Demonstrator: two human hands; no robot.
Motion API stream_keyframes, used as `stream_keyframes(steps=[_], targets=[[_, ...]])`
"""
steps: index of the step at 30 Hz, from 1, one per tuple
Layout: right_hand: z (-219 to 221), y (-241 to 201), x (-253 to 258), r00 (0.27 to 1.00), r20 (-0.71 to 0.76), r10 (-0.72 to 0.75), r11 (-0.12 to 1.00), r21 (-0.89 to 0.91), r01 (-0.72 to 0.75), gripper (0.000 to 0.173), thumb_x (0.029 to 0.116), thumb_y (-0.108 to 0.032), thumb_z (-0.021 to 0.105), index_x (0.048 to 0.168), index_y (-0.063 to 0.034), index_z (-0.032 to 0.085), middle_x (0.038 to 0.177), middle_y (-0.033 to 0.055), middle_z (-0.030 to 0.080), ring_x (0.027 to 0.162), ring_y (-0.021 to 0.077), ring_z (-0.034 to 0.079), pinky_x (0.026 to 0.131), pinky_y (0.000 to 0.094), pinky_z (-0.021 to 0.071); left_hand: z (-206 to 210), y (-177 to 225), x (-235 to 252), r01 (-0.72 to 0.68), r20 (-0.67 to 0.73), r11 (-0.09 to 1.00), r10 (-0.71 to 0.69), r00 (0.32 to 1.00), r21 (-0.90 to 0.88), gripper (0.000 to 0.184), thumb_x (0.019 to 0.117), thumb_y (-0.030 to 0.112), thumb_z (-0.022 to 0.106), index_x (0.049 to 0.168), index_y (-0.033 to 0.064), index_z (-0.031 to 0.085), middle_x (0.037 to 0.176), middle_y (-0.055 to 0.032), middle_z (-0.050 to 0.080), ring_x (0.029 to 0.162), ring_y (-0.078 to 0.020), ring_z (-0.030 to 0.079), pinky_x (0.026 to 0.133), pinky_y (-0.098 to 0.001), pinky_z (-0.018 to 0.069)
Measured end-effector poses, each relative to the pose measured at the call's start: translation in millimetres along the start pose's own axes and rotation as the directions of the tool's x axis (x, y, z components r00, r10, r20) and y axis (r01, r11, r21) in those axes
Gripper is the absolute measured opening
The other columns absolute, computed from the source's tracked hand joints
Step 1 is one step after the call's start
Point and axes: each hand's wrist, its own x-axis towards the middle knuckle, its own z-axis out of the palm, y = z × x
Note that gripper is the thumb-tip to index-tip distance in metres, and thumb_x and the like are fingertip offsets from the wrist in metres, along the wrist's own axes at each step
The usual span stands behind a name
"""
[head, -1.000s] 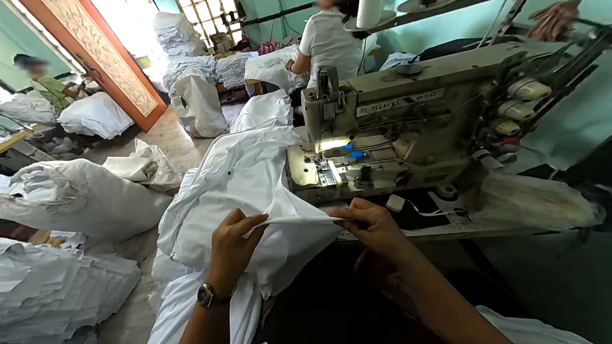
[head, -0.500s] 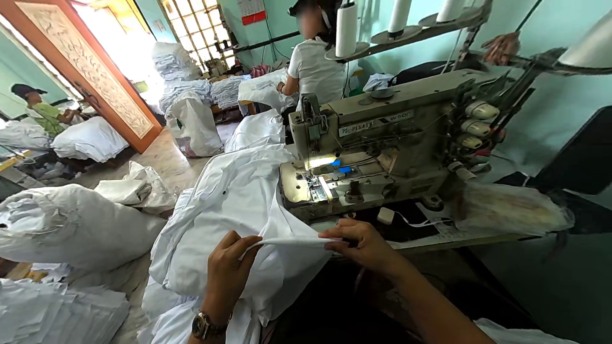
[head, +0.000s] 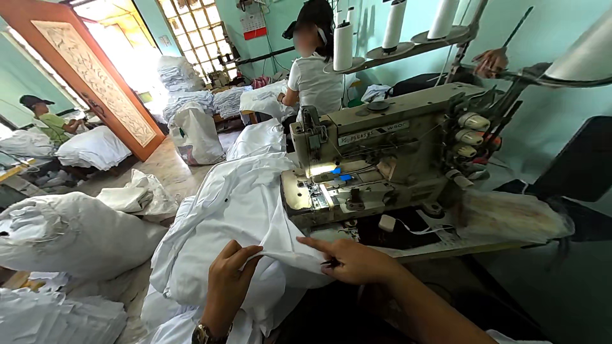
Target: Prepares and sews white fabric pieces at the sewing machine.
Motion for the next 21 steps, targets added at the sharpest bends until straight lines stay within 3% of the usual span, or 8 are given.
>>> stream_keyframes(steps=[3,5,7,8,9,11,15,21], targets=[[3.0,10.8,-5.5,0.986,-0.163,-0.038,0.992,0.11,0.057,0.081,0.0979,-0.031,0.064,0.166,-0.0212,0.021,0.072,0.0067,0.057,0.062,0.0174,0.054,0.062,0.039,0.0512,-1.8,-2.5,-2.0,0.013,0.0,1.0,-0.013,1.0,0.0,0.018,0.0951,0.034,0.069,0.098,0.0214,0.081,0.077,0.0072,0.057,0.07,0.0019,0.051,0.065,-0.0148,0.0438],[6.1,16.0,-9.5,0.933,-0.341,-0.117,0.975,0.139,0.173,0.077,0.0961,-0.033,0.068,0.163,-0.0218,0.031,0.074,0.0027,0.059,0.061,0.0095,0.053,0.058,0.0298,0.05,-2.8,-4.5,-2.6,0.017,0.001,1.0,-0.017,1.0,-0.014,0.017,0.0949,0.033,0.07,0.099,0.0222,0.081,0.077,0.0076,0.056,0.07,0.0025,0.05,0.064,-0.0146,0.0429],[6.7,20.4,-10.3,0.857,-0.474,-0.199,0.946,0.135,0.295,0.061,0.095,-0.028,0.07,0.153,-0.0197,0.051,0.092,0.0003,0.068,0.074,0.0011,0.06,0.068,0.0218,0.0531,-3.6,-4.5,-1.5,0.018,0.01,0.999,-0.017,1.0,-0.036,0.015,0.0944,0.03,0.071,0.102,0.0221,0.081,0.079,0.0057,0.057,0.071,0.0014,0.051,0.065,-0.0152,0.0433],[5.5,21.8,-11.2,0.839,-0.489,-0.238,0.931,0.132,0.341,0.052,0.0963,-0.023,0.069,0.147,-0.017,0.058,0.113,0.0009,0.074,0.092,-0.0003,0.067,0.082,0.021,0.0578,-4.1,-3.7,-1.3,0.021,0.016,0.999,-0.02,1.0,-0.048,0.015,0.0943,0.03,0.072,0.104,0.022,0.081,0.08,0.0046,0.057,0.073,0.0006,0.051,0.066,-0.0157,0.0437],[5.5,22.5,-11.3,0.827,-0.491,-0.272,0.918,0.125,0.376,0.044,0.0972,-0.018,0.067,0.14,-0.014,0.064,0.123,0.0027,0.073,0.102,0.0019,0.069,0.089,0.0221,0.0583,-4.4,-2.9,-1.3,0.025,0.02,0.998,-0.024,1.0,-0.056,0.016,0.0942,0.029,0.072,0.105,0.0217,0.081,0.081,0.0036,0.058,0.074,-0.0003,0.052,0.068,-0.0163,0.0445],[6.8,22.8,-11.3,0.813,-0.506,-0.287,0.923,0.082,0.377,0.032,0.0983,-0.017,0.066,0.13,-0.0156,0.072,0.114,0.0028,0.074,0.096,0.0017,0.067,0.084,0.0194,0.0562,-4.5,-2.6,-0.6,0.027,0.021,0.997,-0.026,0.999,-0.068,0.016,0.0941,0.028,0.073,0.107,0.0211,0.081,0.082,0.0031,0.058,0.075,-0.0011,0.052,0.068,-0.0171,0.0448],[7.3,25.0,-11.2,0.815,-0.508,-0.28,0.944,0.01,0.33,0.028,0.0984,-0.022,0.066,0.124,-0.0193,0.076,0.095,0.0021,0.072,0.08,0.0008,0.062,0.072,0.0164,0.0521,-3.3,-4.2,-0.8,0.034,0.019,0.997,-0.033,0.999,-0.066,0.015,0.0946,0.026,0.073,0.106,0.0216,0.081,0.082,0.0037,0.058,0.075,-0.0007,0.052,0.067,-0.0167,0.0444],[6.6,28.6,-9.0,0.797,-0.537,-0.278,0.953,-0.05,0.299,0.026,0.0992,-0.03,0.066,0.119,-0.017,0.078,0.085,0.0015,0.069,0.074,0.0,0.059,0.067,0.0143,0.0489,-1.6,-6.3,-1.2,0.046,0.027,0.997,-0.044,0.999,-0.066,0.015,0.0948,0.026,0.072,0.105,0.0216,0.082,0.08,0.0047,0.056,0.073,0.0001,0.05,0.066,-0.0159,0.042]])
